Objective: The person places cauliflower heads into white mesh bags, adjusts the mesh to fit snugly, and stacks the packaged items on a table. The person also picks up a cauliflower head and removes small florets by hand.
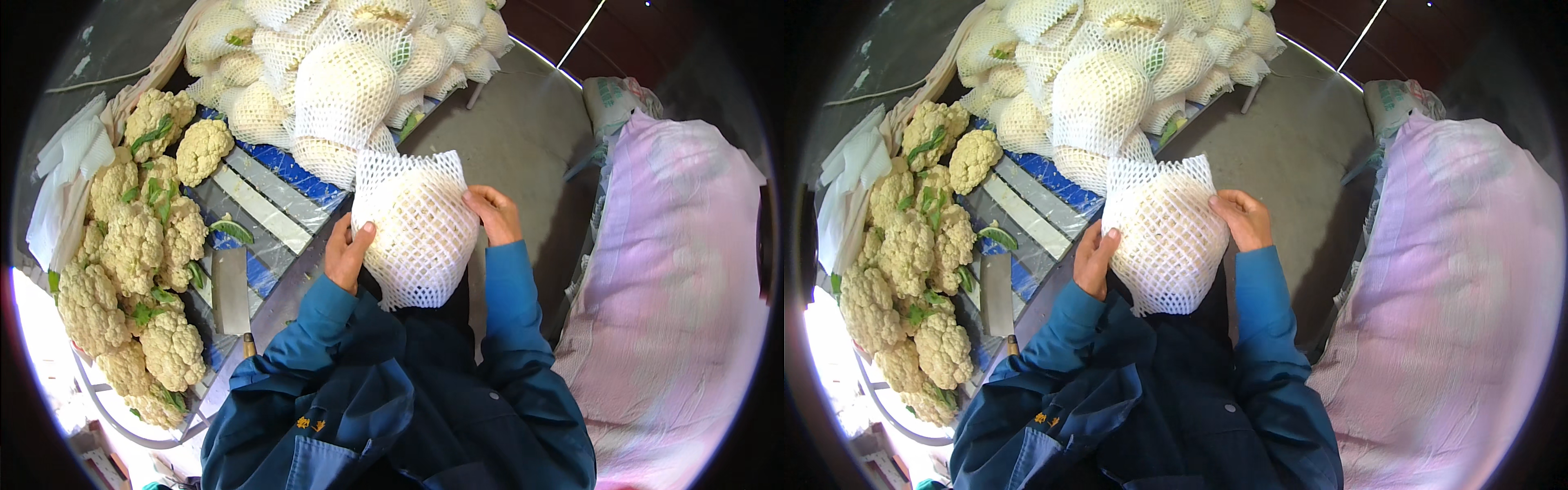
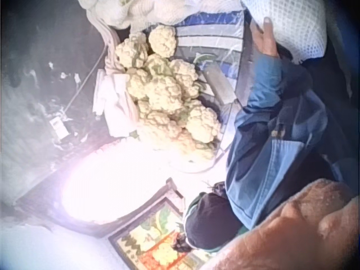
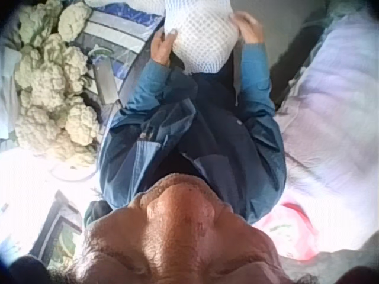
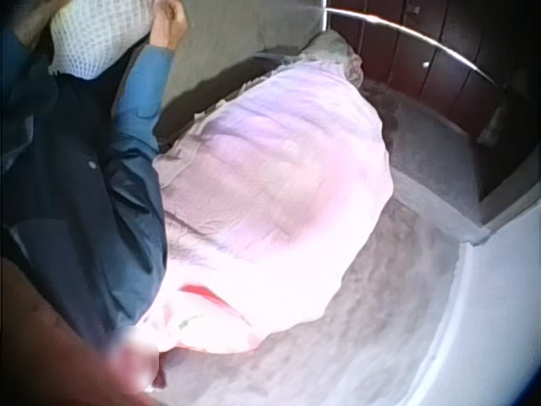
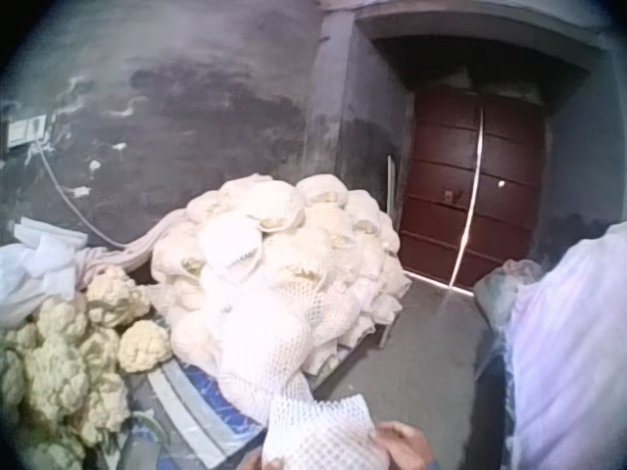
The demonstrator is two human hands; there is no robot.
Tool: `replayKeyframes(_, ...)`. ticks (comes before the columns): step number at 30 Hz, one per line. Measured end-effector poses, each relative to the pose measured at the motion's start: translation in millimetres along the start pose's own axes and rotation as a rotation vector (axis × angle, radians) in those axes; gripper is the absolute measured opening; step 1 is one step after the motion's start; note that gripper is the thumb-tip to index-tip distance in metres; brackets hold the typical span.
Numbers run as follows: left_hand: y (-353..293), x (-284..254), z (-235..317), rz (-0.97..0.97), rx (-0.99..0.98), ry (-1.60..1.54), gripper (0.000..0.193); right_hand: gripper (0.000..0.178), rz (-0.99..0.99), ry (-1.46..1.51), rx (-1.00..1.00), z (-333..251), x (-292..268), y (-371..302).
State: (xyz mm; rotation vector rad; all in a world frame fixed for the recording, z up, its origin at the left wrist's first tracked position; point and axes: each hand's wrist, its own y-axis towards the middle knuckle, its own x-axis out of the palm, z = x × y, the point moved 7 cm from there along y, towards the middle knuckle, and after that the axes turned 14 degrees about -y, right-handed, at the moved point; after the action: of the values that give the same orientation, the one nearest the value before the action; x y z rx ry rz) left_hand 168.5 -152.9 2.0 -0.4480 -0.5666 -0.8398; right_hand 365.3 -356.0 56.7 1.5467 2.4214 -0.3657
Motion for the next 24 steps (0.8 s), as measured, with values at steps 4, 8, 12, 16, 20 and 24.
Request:
replayKeyframes(4,-12.6,-20.6,-14.8,0.093,-0.078,-0.039,0.064,0.027,-0.129,-0.114,0.026,19.9,19.9,27.1)
replayKeyframes(8,-15.3,-35.2,-17.3,0.134,-0.133,-0.008,0.065,0.029,-0.119,-0.033,0.027,39.6,31.8,30.6)
replayKeyframes(12,3.1,-54.7,1.3,-0.004,-0.002,0.313,0.062,0.031,-0.025,-0.041,0.049,36.1,31.9,16.7)
replayKeyframes(16,35.9,-23.1,53.4,-0.085,0.314,0.676,0.055,0.033,0.083,-0.022,0.034,35.6,30.1,4.4)
replayKeyframes(20,63.5,55.4,78.7,-0.363,0.589,0.941,0.049,0.032,0.191,-0.028,-0.026,41.4,30.9,1.6)
replayKeyframes(24,87.6,95.8,58.7,-0.549,0.664,1.079,0.046,0.033,0.357,-0.274,-0.459,-4.7,25.2,-19.5)
